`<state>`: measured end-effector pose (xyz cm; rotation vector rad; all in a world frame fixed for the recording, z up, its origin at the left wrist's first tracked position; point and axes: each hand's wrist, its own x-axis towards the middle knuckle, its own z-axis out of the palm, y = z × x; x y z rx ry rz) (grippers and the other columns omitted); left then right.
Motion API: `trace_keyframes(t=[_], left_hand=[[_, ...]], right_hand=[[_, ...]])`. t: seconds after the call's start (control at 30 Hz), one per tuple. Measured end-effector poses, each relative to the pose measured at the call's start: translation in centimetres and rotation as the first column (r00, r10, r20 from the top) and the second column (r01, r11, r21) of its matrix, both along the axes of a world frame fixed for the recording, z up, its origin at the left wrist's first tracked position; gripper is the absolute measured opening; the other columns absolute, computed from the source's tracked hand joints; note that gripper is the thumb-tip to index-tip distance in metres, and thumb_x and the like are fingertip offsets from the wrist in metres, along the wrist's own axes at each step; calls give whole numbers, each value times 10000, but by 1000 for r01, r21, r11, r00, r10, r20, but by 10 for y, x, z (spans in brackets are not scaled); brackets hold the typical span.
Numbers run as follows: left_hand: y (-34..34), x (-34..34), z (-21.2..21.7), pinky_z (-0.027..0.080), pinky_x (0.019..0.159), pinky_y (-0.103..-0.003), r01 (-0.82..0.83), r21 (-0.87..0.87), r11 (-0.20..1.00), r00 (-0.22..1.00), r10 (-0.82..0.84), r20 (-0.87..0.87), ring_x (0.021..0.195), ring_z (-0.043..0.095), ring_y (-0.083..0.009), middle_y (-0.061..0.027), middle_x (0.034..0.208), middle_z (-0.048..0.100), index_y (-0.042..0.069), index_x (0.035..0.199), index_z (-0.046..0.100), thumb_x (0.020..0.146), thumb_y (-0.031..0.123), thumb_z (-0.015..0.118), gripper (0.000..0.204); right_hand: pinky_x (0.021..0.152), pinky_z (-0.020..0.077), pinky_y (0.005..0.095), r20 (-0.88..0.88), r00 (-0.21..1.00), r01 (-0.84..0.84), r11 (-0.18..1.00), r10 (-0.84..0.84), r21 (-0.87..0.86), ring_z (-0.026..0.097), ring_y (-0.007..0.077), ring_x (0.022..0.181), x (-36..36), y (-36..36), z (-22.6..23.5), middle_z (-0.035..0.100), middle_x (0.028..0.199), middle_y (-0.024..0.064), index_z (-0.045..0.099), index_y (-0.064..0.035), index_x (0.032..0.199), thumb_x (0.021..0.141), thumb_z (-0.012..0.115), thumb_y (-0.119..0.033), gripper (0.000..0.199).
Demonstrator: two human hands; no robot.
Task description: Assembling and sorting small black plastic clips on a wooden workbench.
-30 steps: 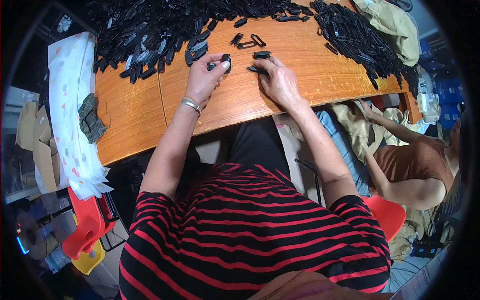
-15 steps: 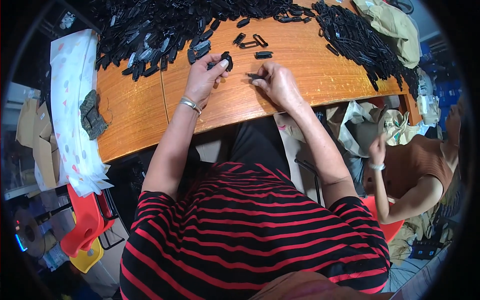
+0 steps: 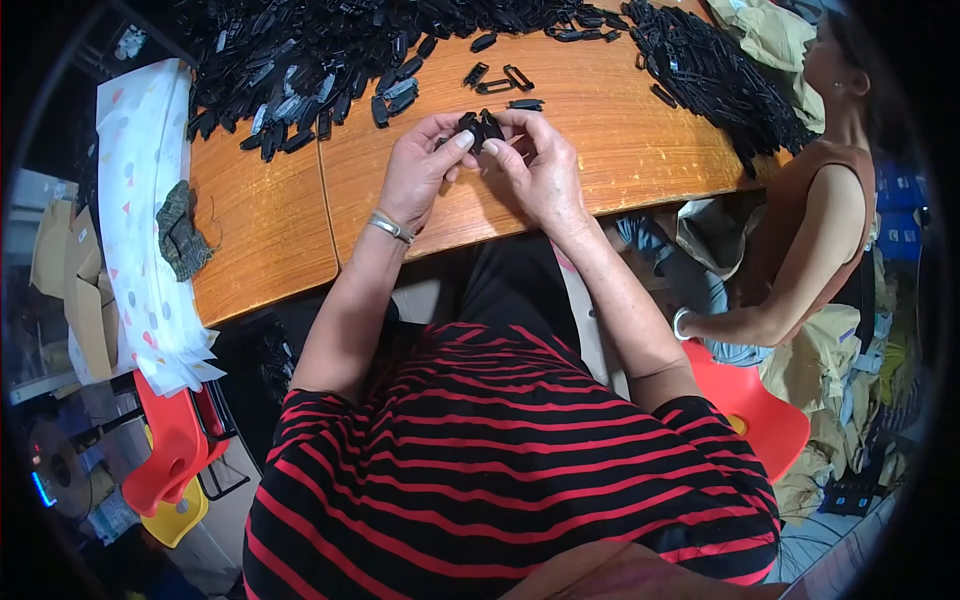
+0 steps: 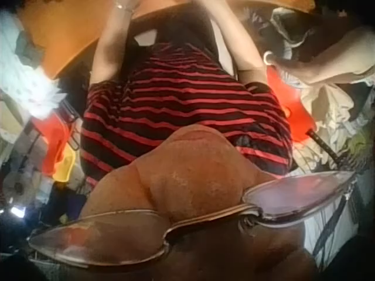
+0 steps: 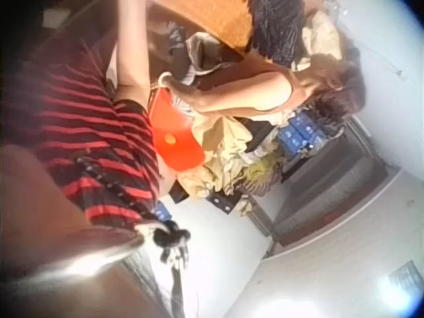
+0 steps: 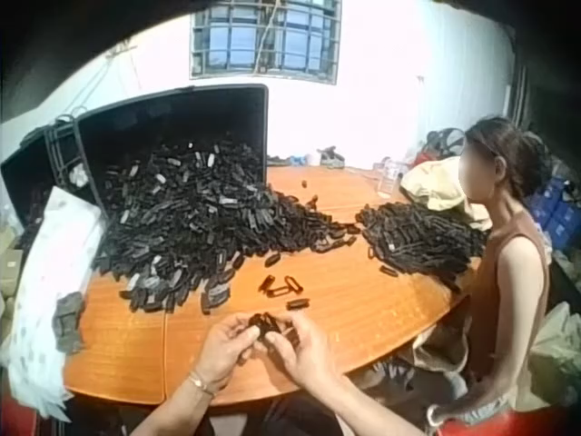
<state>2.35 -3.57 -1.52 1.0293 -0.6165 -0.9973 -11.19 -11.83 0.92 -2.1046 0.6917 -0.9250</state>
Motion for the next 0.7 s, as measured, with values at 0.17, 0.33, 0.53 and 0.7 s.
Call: trace_keyframes(t=[0.17, 0.33, 0.53, 0.7], left_hand=[[1, 1, -4, 388, 504, -149, 21, -39, 999, 998, -18, 64, 627, 552, -42, -10, 816, 625, 10, 1115, 574, 866, 84, 638, 267], [5, -1, -5, 385, 503, -149, -4, -21, 1000, 997, 6, 79, 615, 539, -38, 0, 810, 619, 24, 1121, 590, 870, 94, 636, 265], [9, -14, -5, 397, 531, -145, -27, -29, 999, 986, 31, 164, 646, 521, -23, 15, 834, 621, 26, 1101, 625, 901, 137, 609, 229], [8, -15, -5, 431, 599, -185, -31, -61, 998, 975, 44, 219, 658, 516, -52, 0, 798, 605, 19, 959, 614, 964, 213, 511, 220]], right_hand=[[602, 498, 266, -8, 1000, -9, 997, 9, -83, 616, 149, 659, 0, 0, 0, 612, 823, 86, 624, -4, 987, 797, 699, -76, 216], [598, 495, 271, -14, 1000, -18, 995, 17, -97, 611, 161, 657, -1, 3, 1, 604, 813, 84, 633, -7, 963, 780, 714, -80, 213], [581, 509, 312, -20, 999, 25, 957, -32, -291, 631, 225, 682, 1, 12, -10, 597, 819, 101, 638, -30, 951, 755, 736, -99, 230], [611, 511, 357, -31, 999, 22, 975, -29, -219, 620, 267, 706, 3, 28, -13, 572, 847, 100, 551, -45, 1076, 743, 754, -170, 409]])
